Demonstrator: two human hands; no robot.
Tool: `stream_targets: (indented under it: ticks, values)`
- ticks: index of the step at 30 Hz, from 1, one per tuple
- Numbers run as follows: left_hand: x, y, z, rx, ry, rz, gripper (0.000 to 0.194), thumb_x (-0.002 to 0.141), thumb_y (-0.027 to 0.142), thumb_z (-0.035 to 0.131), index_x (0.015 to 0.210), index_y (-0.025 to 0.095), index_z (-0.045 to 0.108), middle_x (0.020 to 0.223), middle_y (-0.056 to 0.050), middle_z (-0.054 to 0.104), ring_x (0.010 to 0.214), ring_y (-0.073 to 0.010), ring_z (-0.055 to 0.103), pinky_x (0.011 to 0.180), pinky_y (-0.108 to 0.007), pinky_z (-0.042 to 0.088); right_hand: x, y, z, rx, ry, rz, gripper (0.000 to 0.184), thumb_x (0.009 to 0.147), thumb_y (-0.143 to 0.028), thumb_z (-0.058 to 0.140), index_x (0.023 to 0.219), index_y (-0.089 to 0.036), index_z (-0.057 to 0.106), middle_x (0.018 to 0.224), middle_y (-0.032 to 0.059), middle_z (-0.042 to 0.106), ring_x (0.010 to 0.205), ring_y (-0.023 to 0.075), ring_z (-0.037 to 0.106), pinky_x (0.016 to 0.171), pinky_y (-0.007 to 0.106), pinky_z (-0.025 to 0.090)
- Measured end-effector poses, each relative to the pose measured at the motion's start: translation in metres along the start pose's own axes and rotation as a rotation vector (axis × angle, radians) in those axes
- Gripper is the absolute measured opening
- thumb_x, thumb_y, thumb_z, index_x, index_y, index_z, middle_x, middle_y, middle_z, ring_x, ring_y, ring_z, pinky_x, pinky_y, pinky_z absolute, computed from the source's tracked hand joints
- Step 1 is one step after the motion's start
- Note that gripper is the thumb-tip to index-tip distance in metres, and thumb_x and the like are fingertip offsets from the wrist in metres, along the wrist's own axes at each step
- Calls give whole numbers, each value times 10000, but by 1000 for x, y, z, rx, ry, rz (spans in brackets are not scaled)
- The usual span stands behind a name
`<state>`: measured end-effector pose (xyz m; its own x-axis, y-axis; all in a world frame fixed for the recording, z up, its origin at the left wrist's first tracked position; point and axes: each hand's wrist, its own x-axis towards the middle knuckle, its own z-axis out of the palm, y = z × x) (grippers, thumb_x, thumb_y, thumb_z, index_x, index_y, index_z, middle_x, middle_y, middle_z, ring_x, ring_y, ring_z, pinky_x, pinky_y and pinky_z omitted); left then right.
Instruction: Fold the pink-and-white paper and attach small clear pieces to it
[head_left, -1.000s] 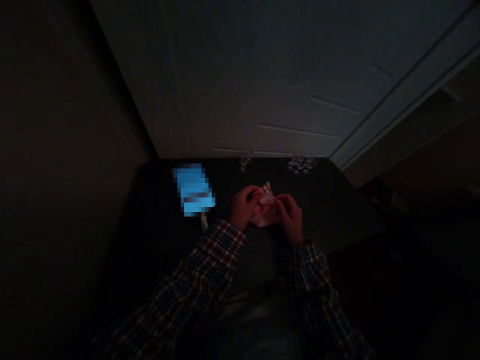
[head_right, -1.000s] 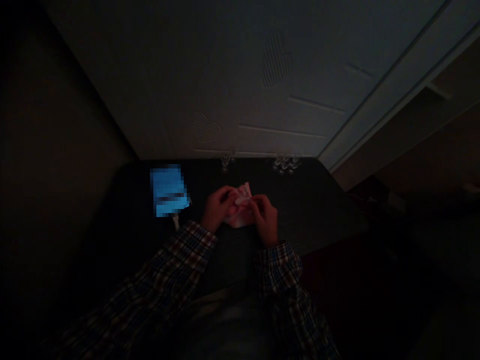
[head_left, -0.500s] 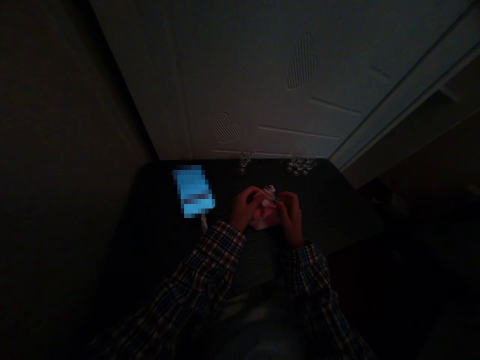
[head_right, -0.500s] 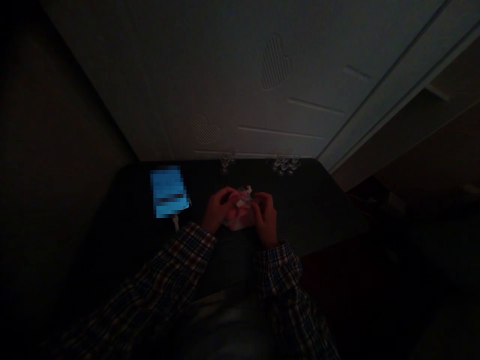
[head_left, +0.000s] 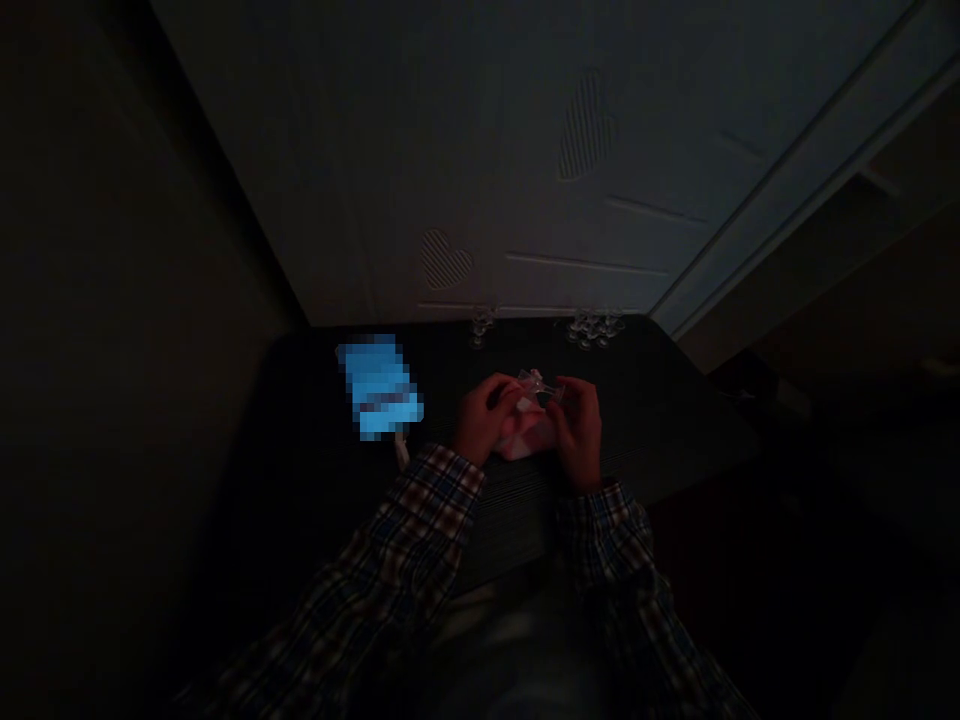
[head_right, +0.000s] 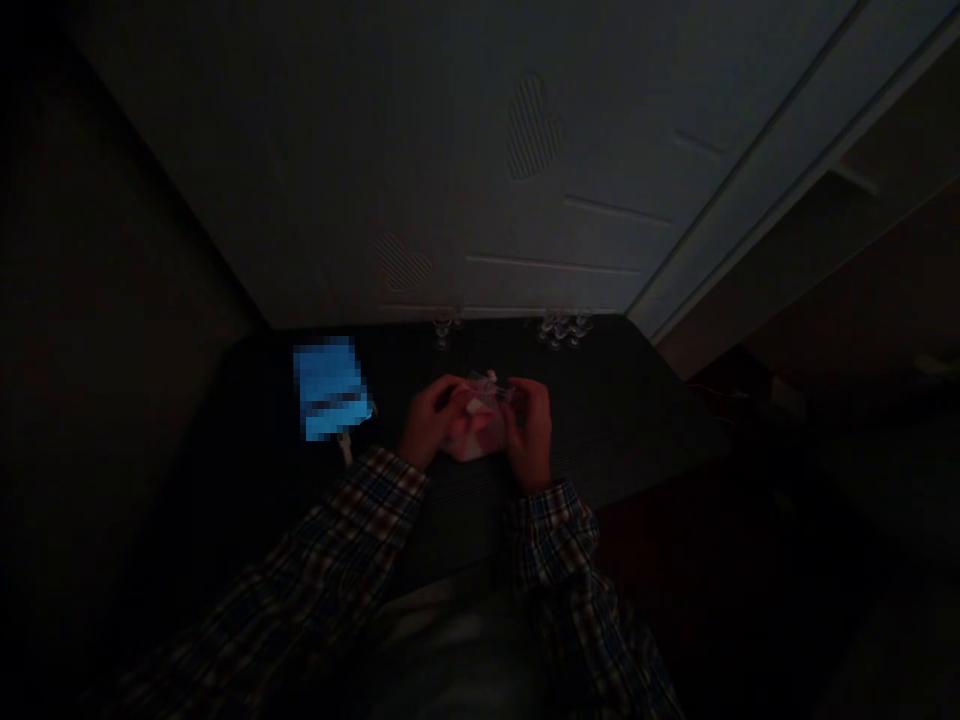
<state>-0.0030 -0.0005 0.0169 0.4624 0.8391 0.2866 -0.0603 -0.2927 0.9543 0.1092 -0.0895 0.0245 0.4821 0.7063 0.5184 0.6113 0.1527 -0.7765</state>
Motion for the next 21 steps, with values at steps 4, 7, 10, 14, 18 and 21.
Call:
stream_targets:
  ticks: [4, 7, 10, 14, 18, 21]
  values:
    - [1, -3, 0, -9, 4, 2, 206, 757, 326, 490, 854, 181, 600, 864, -15, 633, 804, -153, 573, 709, -250, 437, -1, 1, 0, -15, -36, 34, 266, 806, -266, 475, 1067, -215, 476, 984, 52, 525, 866, 156, 518, 720, 293, 454]
    - [1, -6, 0, -24, -4, -6, 232, 769, 328, 478, 890, 176, 604, 926, -37, 638, 858, -167, 576, 756, -270, 438, -1, 2, -2, -41, -49, 74, 225, 817, -316, 459, 999, -199, 519, 901, 42, 565, 813, 153, 537, 689, 278, 446]
    - [0, -6, 1, -27, -15, -6, 236, 767, 330, 484, 901, 174, 600, 938, -44, 638, 877, -172, 576, 775, -281, 439, -1, 4, -3, -77, -34, 122, 214, 836, -344, 415, 892, -188, 550, 801, 25, 585, 722, 139, 543, 630, 255, 428]
    - [0, -2, 2, -88, -4, 14, 224, 761, 311, 499, 934, 184, 566, 953, -43, 623, 883, -159, 577, 771, -272, 446, -1, 4, -3, -102, -30, 141, 232, 840, -361, 403, 831, -186, 556, 748, 16, 585, 689, 136, 540, 607, 247, 413]
    - [1, -1, 2, -143, 59, -15, 288, 732, 287, 542, 1002, 190, 515, 928, -45, 613, 865, -153, 585, 756, -267, 456, 0, 2, -2, -53, -38, 117, 226, 825, -360, 431, 911, -186, 548, 838, 34, 593, 749, 144, 552, 641, 256, 429]
    - [2, -4, 1, -149, 60, -29, 291, 735, 284, 536, 1009, 187, 523, 910, -45, 613, 857, -152, 587, 751, -266, 459, 0, 3, -2, -54, -2, 123, 239, 819, -357, 438, 945, -184, 545, 863, 41, 590, 761, 146, 551, 647, 261, 434]
